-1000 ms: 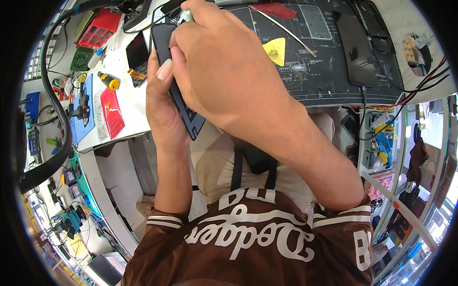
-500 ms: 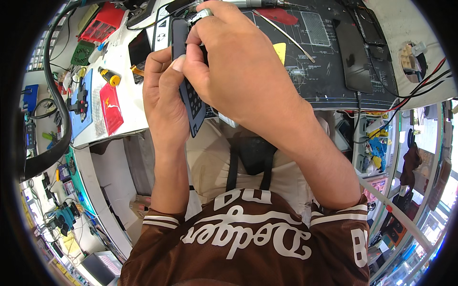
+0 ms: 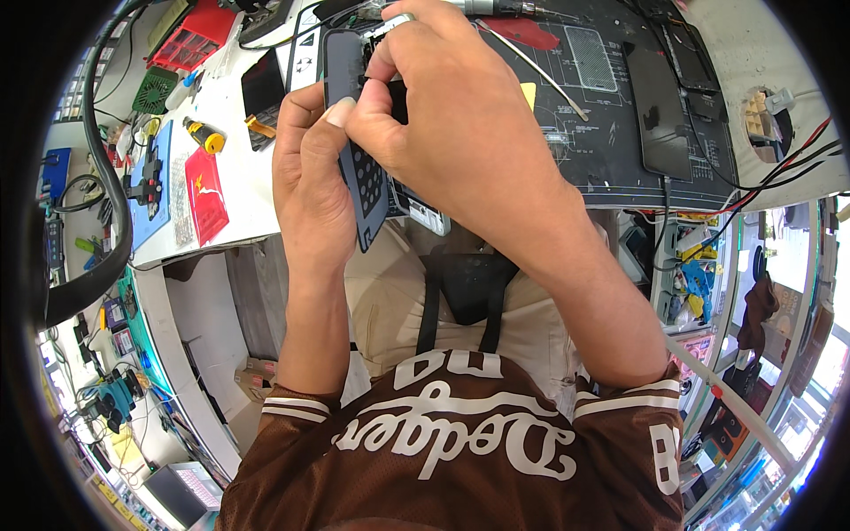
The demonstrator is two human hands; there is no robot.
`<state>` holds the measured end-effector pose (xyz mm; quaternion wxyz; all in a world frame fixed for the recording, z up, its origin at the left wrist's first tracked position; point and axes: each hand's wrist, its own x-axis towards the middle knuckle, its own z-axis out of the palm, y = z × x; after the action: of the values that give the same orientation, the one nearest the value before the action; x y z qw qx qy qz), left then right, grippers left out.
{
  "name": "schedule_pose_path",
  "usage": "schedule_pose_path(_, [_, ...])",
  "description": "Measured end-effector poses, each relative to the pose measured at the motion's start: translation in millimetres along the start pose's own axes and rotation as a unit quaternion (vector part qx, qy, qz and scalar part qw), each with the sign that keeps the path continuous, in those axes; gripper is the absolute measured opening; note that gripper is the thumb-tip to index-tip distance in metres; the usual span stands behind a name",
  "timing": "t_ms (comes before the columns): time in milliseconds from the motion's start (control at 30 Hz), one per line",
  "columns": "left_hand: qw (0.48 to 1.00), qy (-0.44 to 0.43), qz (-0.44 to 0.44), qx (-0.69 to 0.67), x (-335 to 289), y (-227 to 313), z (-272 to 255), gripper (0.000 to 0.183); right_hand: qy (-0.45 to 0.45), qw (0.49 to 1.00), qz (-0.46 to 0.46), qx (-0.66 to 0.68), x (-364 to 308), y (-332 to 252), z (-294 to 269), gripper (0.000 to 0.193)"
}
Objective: The person removes the green back cover from a smartphone by hand, then detaches the internal battery and sets it aside on the workbench.
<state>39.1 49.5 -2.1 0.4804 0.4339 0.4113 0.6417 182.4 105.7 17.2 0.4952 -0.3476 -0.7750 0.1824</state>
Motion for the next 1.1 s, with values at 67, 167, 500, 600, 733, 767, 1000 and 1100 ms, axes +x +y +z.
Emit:
schedule_pose_path(67, [1.000, 0.016, -0.001, 0.025, -0.1, 0.2, 2.9, 0.029, 0.011, 1.000, 0.007, 0.006, -1.2, 0.5, 0.9, 0.019])
schedule_pose_path(167, [0.999, 0.034, -0.007, 0.039, 0.2, -0.5, 4.9, 0.030, 0.020, 1.000, 0.008, 0.004, -2.2, 1.6, 2.4, 0.019])
schedule_pose_path(500, [0.998, 0.037, -0.045, -0.033, -0.7, -0.2, 3.3, 0.040, 0.058, 0.992, 0.019, -0.107, -11.7, 3.9, 9.2, 0.035])
schedule_pose_path(600, [0.998, 0.032, -0.034, -0.051, -0.1, -2.2, 0.3, 0.044, 0.031, 0.995, 0.093, -0.029, -18.7, 2.7, 9.6, 0.036])
schedule_pose_path(733, [0.993, 0.044, -0.065, -0.089, 3.8, -4.8, -4.9, 0.043, 0.057, 0.979, 0.149, 0.129, -32.2, 8.2, 16.6, 0.038])
schedule_pose_path(767, [0.991, 0.040, -0.075, -0.104, 4.4, -3.4, -6.4, 0.042, 0.060, 0.971, 0.166, 0.163, -36.1, 11.7, 19.2, 0.039])
schedule_pose_path(1000, [0.986, 0.043, -0.089, -0.134, 7.0, -4.2, -6.9, 0.039, 0.056, 0.933, 0.230, 0.270, -40.2, 24.5, 25.1, 0.044])
schedule_pose_path(1100, [0.983, 0.039, -0.113, -0.142, 7.7, -9.5, -13.6, 0.037, 0.055, 0.937, 0.218, 0.268, -41.4, 28.6, 28.3, 0.053])
